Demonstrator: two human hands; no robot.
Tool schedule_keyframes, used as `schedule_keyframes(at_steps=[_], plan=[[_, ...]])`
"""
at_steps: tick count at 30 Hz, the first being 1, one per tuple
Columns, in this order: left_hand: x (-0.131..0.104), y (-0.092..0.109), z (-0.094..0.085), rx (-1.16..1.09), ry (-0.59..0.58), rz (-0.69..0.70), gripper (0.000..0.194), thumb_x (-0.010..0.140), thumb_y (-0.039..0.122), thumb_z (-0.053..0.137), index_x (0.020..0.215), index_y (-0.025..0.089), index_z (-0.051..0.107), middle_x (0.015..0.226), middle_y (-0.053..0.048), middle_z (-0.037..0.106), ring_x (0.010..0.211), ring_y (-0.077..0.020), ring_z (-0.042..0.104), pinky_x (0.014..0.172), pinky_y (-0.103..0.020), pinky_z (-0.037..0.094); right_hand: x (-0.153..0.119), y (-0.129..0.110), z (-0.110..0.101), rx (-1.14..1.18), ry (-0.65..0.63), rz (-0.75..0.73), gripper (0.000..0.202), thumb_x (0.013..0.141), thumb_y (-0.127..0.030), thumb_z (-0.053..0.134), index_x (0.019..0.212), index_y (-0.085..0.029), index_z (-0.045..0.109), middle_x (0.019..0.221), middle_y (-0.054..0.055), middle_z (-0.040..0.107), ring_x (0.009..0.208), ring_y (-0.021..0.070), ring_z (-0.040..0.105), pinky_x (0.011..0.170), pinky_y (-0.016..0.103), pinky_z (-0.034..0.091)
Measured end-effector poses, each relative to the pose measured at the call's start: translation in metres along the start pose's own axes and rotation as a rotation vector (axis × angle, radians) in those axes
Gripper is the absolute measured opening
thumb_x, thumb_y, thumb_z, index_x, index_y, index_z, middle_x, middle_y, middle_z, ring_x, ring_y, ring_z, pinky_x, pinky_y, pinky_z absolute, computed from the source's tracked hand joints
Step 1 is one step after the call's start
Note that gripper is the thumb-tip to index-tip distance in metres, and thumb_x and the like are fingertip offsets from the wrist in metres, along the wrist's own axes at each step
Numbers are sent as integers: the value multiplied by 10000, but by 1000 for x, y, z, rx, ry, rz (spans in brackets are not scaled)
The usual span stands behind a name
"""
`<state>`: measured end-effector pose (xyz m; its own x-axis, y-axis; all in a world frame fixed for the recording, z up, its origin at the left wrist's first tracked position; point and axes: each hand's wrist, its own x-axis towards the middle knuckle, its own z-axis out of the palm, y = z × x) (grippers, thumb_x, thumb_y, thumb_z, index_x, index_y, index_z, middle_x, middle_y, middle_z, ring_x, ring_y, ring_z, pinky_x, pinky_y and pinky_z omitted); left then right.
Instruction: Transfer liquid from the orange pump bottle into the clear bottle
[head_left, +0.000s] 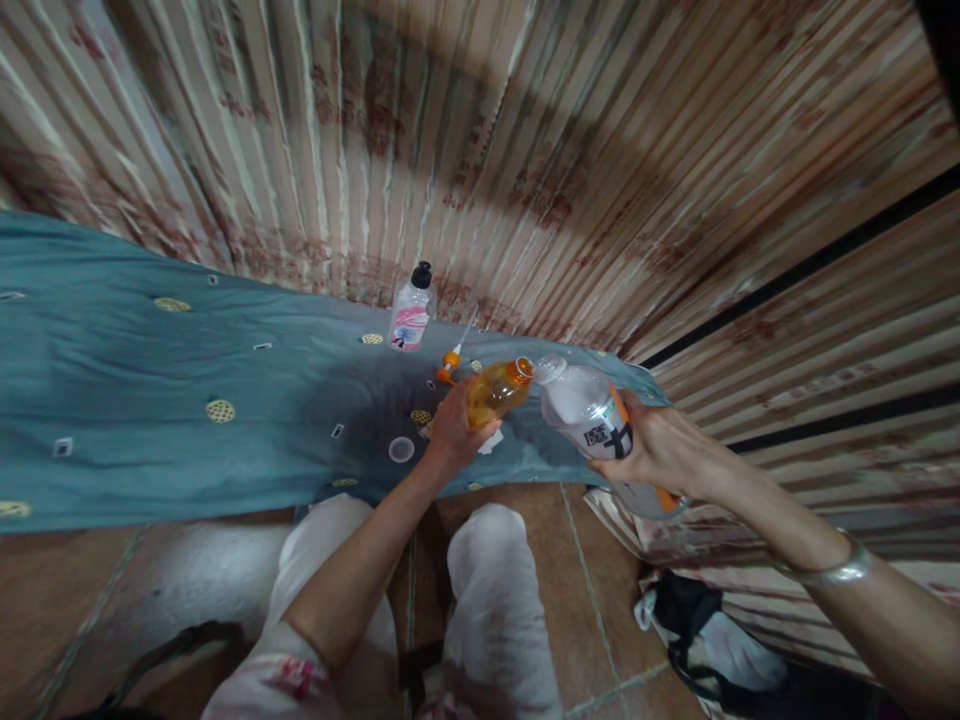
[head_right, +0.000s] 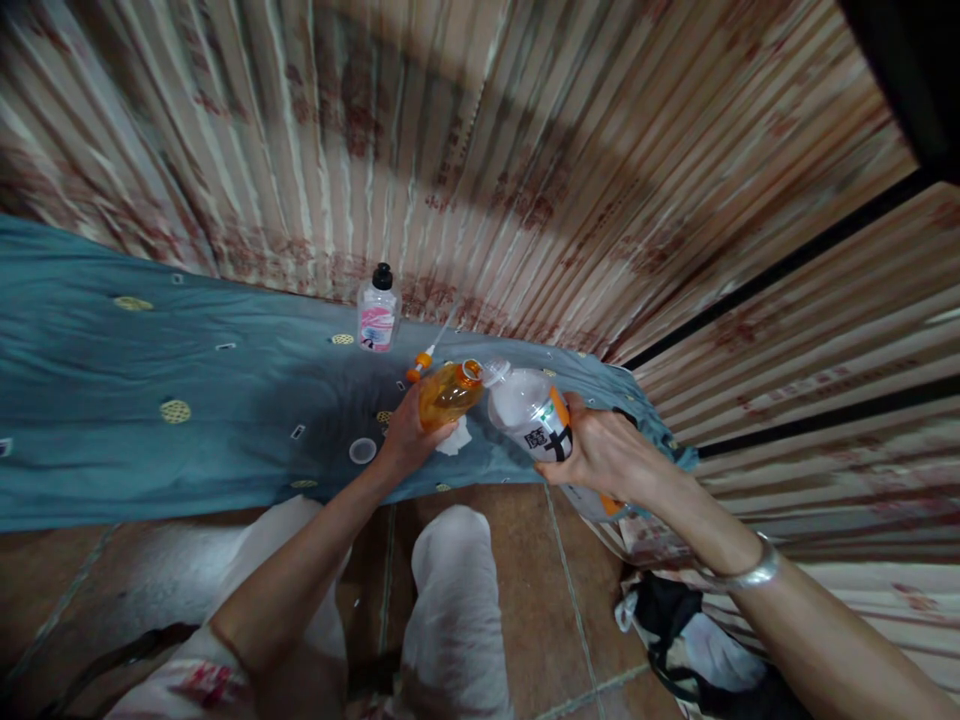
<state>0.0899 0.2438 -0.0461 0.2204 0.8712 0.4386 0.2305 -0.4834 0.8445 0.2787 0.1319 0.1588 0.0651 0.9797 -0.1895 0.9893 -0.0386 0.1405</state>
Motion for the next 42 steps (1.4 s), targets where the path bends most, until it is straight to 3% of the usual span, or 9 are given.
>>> schedule_keyframes(at_steps=[42], plan=[[-1, -2, 4, 44, 14, 23, 700, 677, 274, 765, 1276, 193, 413, 1219, -116, 602, 1171, -296, 583, 998, -480, 476, -1, 4, -2, -75, 20, -11, 510, 694, -593, 580, 978, -180, 482, 591, 1, 583, 537, 209, 599, 483, 268, 337]])
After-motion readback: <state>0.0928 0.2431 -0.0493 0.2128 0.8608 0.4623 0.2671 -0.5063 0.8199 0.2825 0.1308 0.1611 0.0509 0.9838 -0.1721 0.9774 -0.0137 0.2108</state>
